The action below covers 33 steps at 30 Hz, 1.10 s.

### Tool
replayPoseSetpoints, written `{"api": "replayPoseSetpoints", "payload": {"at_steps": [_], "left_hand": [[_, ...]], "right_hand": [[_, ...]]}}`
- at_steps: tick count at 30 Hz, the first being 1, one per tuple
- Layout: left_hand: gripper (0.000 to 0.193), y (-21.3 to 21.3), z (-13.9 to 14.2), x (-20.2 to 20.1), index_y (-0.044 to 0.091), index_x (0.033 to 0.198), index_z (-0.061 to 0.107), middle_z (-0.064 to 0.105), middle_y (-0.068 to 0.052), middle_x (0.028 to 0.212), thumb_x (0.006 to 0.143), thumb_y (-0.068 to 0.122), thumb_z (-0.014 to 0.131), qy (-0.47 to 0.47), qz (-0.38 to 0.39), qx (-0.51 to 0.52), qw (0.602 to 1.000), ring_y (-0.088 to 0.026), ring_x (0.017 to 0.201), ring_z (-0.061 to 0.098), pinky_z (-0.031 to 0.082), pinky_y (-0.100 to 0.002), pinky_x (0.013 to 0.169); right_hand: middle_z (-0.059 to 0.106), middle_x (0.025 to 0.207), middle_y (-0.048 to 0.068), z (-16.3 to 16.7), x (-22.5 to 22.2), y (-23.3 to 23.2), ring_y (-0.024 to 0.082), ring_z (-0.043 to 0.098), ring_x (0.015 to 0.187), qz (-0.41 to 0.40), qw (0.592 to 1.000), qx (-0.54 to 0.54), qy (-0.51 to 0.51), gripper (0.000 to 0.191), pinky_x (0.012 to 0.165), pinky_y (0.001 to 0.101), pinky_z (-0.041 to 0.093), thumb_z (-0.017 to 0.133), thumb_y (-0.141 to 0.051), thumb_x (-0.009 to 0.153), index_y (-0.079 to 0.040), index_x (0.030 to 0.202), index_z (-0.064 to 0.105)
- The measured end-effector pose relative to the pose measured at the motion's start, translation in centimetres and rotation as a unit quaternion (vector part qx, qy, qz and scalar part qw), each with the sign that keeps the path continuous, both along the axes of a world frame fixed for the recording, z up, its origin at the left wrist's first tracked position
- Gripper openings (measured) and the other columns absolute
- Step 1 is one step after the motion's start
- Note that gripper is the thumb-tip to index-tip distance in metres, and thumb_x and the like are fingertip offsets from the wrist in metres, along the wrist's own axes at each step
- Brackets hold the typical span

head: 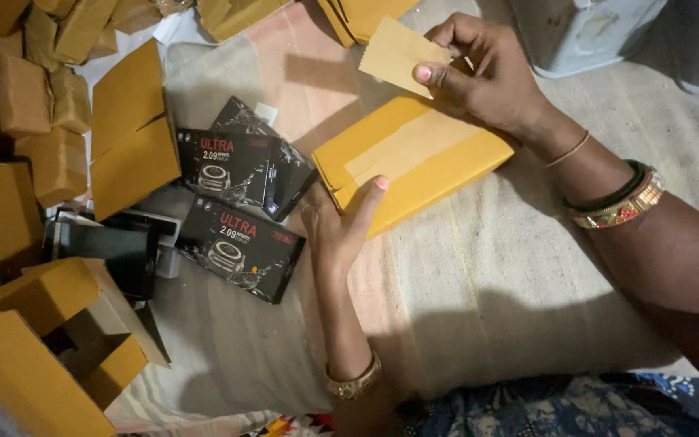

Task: The person assembles a small yellow cardboard box, places a white foam insert inside, and seals the box with multiple strips of packing tape. The person repeats this process for several boxes, folding flaps and applying tape to secure them.

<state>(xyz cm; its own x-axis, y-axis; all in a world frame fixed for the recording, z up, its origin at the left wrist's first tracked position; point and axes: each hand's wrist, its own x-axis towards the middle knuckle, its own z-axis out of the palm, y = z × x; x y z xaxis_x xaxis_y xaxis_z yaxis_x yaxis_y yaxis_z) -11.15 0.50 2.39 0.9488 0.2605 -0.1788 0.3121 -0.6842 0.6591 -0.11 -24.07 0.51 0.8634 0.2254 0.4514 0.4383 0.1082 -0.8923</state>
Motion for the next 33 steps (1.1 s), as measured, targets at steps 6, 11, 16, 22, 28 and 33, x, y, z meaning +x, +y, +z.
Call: {"api": "replayPoseSetpoints", "payload": {"at_steps": [6, 11, 16, 22, 28, 33], "left_hand": [[0.092, -0.2, -2.2, -1.8, -0.004, 0.141, 0.039, 0.063, -0.027, 0.128, 0.078, 0.045, 0.084, -0.118, 0.01, -0.272, 0.955, -0.033, 0.12, 0.064, 0.053, -0.042, 0.099], [0.077, -1.6, 0.9, -0.4, -0.006, 0.138, 0.04, 0.061, -0.023, 0.125, 0.084, 0.018, 0.089, -0.259, -0.031, -0.393, 0.882, -0.023, 0.114, 0.062, 0.054, -0.035, 0.098], [0.067, 0.0, 9.9, 2.2, -0.005, 0.144, 0.053, 0.076, -0.016, 0.119, 0.089, 0.009, 0.088, -0.333, -0.234, -0.269, 0.873, -0.019, 0.101, 0.077, 0.067, -0.032, 0.091], [0.066, -3.3, 13.8, 4.3, -0.006, 0.134, 0.064, 0.072, -0.017, 0.125, 0.075, 0.012, 0.089, -0.226, -0.407, -0.196, 0.863, -0.021, 0.115, 0.07, 0.056, -0.029, 0.102], [0.077, -2.3, 11.7, 5.2, -0.001, 0.137, 0.061, 0.075, -0.014, 0.126, 0.068, 0.017, 0.089, -0.192, -0.36, -0.182, 0.895, -0.018, 0.116, 0.073, 0.056, -0.028, 0.104], [0.079, -1.3, 9.7, 5.6, -0.001, 0.143, 0.059, 0.07, -0.014, 0.139, 0.075, 0.019, 0.093, -0.268, -0.386, -0.202, 0.859, -0.022, 0.129, 0.069, 0.052, -0.031, 0.116]], "right_hand": [[0.065, 0.094, -0.002, -0.9, 0.4, -1.0, 0.002, 0.056, 0.084, 0.013, 0.999, 0.031, -0.018, 0.019, 0.076, 0.0189, 0.048, 0.075, -0.011, 0.111, -0.001, 0.105, 0.06], [0.068, 0.102, -0.001, -0.2, 0.8, -1.3, 0.004, 0.061, 0.091, -0.009, 0.991, 0.129, -0.033, 0.017, 0.082, 0.0204, 0.052, 0.076, -0.008, 0.111, -0.003, 0.114, 0.06], [0.069, 0.1, 0.002, 3.2, -0.7, -6.0, 0.011, 0.068, 0.09, -0.117, 0.987, 0.08, -0.071, 0.01, 0.08, 0.0265, 0.055, 0.066, -0.01, 0.113, -0.001, 0.109, 0.067], [0.07, 0.09, 0.008, 6.9, -5.0, -11.8, 0.016, 0.067, 0.075, -0.126, 0.983, 0.019, -0.13, 0.022, 0.065, 0.0246, 0.05, 0.069, -0.016, 0.116, 0.002, 0.104, 0.067], [0.069, 0.094, 0.013, 10.5, -8.2, -10.3, 0.019, 0.068, 0.078, -0.119, 0.951, -0.209, -0.196, 0.02, 0.068, 0.0255, 0.054, 0.071, -0.016, 0.109, 0.003, 0.105, 0.064], [0.071, 0.09, 0.013, 14.7, -8.1, -7.2, 0.017, 0.073, 0.079, -0.012, 0.889, -0.348, -0.298, 0.024, 0.066, 0.0275, 0.059, 0.074, -0.02, 0.09, -0.001, 0.103, 0.065]]}}
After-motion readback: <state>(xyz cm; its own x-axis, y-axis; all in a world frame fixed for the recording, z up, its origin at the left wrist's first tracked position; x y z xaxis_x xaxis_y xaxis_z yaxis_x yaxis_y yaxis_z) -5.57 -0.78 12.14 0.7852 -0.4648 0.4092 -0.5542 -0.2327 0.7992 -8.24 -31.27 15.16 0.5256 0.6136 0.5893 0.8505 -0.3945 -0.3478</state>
